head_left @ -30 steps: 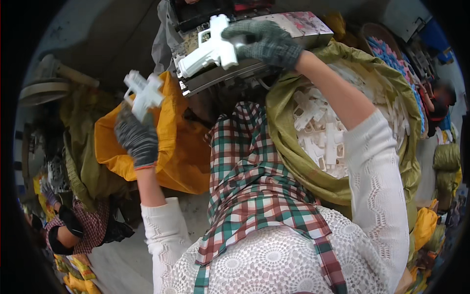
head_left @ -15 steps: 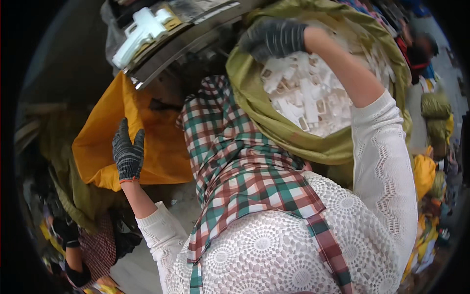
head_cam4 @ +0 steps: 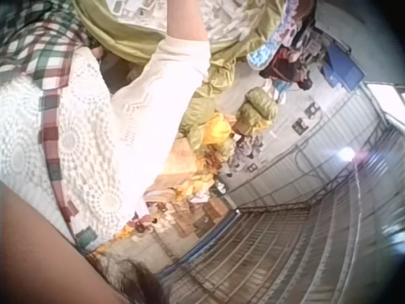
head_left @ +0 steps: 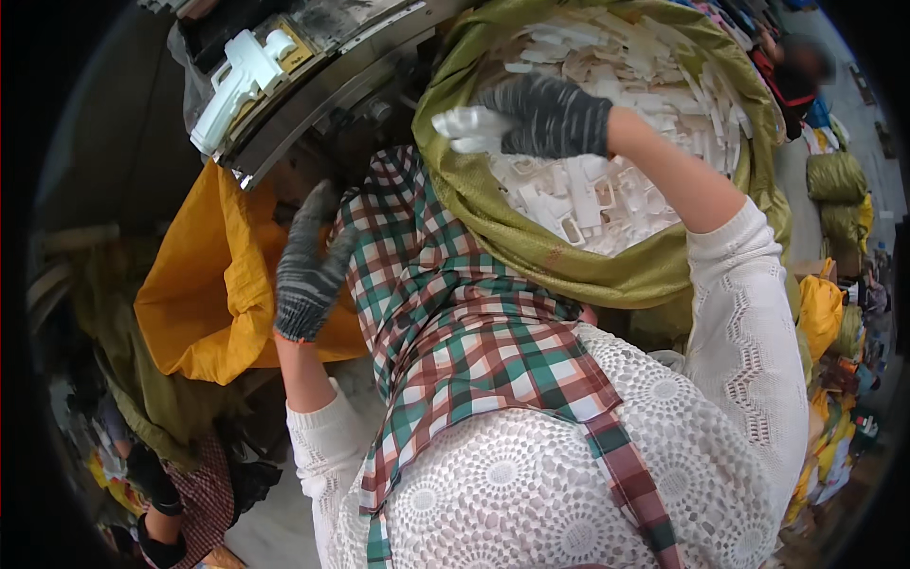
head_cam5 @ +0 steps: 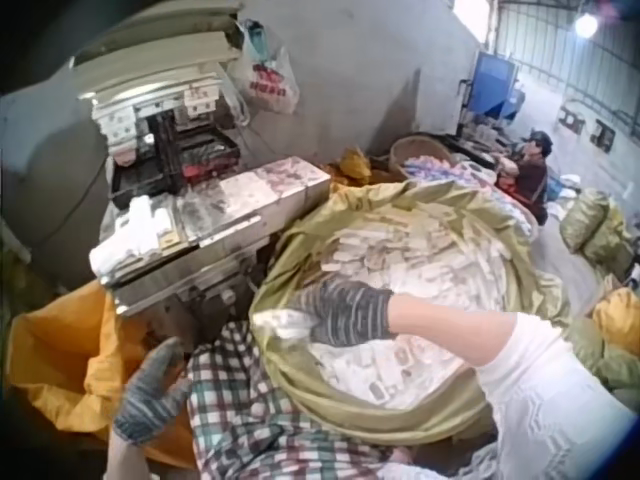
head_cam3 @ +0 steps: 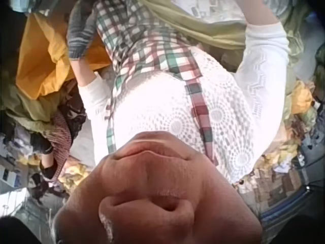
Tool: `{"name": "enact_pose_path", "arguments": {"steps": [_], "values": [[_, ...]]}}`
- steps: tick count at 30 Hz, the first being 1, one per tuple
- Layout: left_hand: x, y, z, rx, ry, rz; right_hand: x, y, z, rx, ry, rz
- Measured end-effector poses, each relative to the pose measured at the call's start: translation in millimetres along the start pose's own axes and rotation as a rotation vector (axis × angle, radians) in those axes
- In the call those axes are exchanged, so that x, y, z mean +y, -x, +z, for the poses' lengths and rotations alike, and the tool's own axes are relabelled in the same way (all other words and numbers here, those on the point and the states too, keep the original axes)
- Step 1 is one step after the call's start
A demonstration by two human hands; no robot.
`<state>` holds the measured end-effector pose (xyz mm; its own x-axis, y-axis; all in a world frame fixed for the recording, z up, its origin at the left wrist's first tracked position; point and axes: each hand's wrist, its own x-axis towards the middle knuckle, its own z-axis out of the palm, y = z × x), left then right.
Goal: Assemble white plastic toy components using a manual press machine at a factory workbench.
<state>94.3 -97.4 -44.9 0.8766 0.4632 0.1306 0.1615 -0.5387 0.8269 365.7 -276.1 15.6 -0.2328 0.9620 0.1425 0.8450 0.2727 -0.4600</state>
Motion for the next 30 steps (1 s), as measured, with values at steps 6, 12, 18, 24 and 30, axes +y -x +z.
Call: {"name": "enact_pose_path", "arguments": {"steps": [6,12,18,24,30], "values": [[28.7,-14.6,26.6,-0.06,0.584,-0.02,-45.3,-40.5,-11.6,0.25,-0.281,0.206],[25.0,-16.9,7.9,0.025,1.165,-0.275,-43.7,-50.4,-28.2,0.383,-0.062,-0.033],[30.0,-20.6,-5.5,0.214,0.55,-0.037,-36.0,-52.8,-33.8,0.464,0.109,-0.247],[25.4,-63.6,-50.3,0.912,-0.332,0.362,-37.3,-44.4,-63.8,0.417,-0.02,0.22],[35.8,-122.7,-97.8,0.485,-0.653,0.135,-19.2,-52.9,-47.6,0.406,-0.1,0.129]]}}
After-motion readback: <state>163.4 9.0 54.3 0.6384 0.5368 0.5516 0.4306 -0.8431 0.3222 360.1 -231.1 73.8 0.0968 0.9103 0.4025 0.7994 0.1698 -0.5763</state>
